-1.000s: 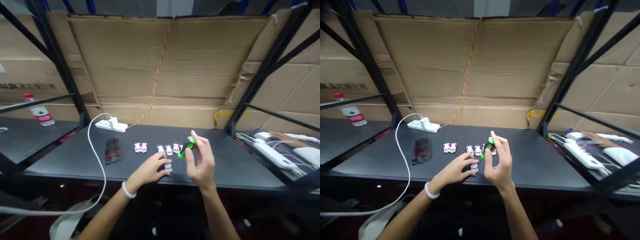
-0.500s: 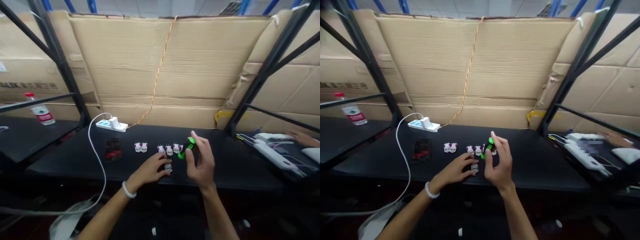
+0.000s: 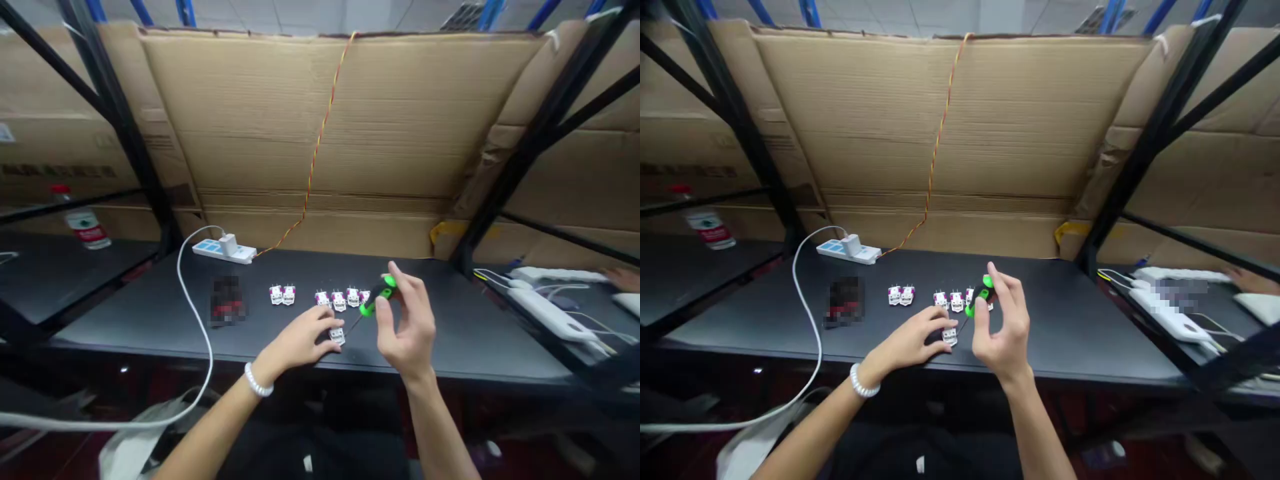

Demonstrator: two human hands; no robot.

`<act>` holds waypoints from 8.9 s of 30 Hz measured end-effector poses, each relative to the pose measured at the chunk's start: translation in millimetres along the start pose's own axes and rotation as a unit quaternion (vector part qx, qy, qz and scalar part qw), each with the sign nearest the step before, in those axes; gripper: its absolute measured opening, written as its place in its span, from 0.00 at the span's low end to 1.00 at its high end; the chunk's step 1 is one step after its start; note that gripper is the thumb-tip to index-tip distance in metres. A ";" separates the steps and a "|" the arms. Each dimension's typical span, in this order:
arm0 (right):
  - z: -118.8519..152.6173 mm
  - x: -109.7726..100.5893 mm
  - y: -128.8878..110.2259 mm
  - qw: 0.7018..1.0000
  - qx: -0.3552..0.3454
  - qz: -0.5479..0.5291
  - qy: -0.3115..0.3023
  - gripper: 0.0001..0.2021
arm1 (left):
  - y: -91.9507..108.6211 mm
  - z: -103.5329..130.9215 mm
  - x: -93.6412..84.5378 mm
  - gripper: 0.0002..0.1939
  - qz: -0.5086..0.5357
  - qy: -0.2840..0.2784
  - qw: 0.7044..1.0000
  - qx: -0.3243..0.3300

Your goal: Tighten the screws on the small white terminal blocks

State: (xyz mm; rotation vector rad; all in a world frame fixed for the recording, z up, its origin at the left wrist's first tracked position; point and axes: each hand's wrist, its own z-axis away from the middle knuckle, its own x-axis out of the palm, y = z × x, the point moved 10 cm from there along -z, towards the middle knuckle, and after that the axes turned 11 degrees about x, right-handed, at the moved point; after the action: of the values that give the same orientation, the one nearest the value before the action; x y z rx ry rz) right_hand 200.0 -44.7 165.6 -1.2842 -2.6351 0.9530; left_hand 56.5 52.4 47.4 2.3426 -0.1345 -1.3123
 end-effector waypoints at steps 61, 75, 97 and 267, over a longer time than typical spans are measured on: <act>-14.7 -24.0 56.3 0.986 0.135 -0.100 -0.006 0.22 | 3.0 -11.3 0.6 0.20 -0.013 -0.052 0.998 -0.017; -1.5 8.9 41.1 0.992 0.088 -0.067 -0.068 0.20 | 11.9 -12.3 14.2 0.21 0.013 -0.020 1.000 0.014; 0.5 7.0 38.3 0.995 0.076 -0.043 -0.053 0.21 | 15.1 -15.1 13.0 0.17 0.041 -0.022 0.999 0.018; -0.1 3.1 -3.3 0.999 0.046 -0.001 -0.024 0.22 | 20.3 -14.5 14.2 0.13 0.029 -0.012 0.999 0.039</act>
State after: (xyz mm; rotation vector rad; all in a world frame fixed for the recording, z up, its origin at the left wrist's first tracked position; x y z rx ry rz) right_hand 195.7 -43.9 166.9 -1.2527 -2.5942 1.1041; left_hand 78.9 35.0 51.4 2.3691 -0.2625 -1.3294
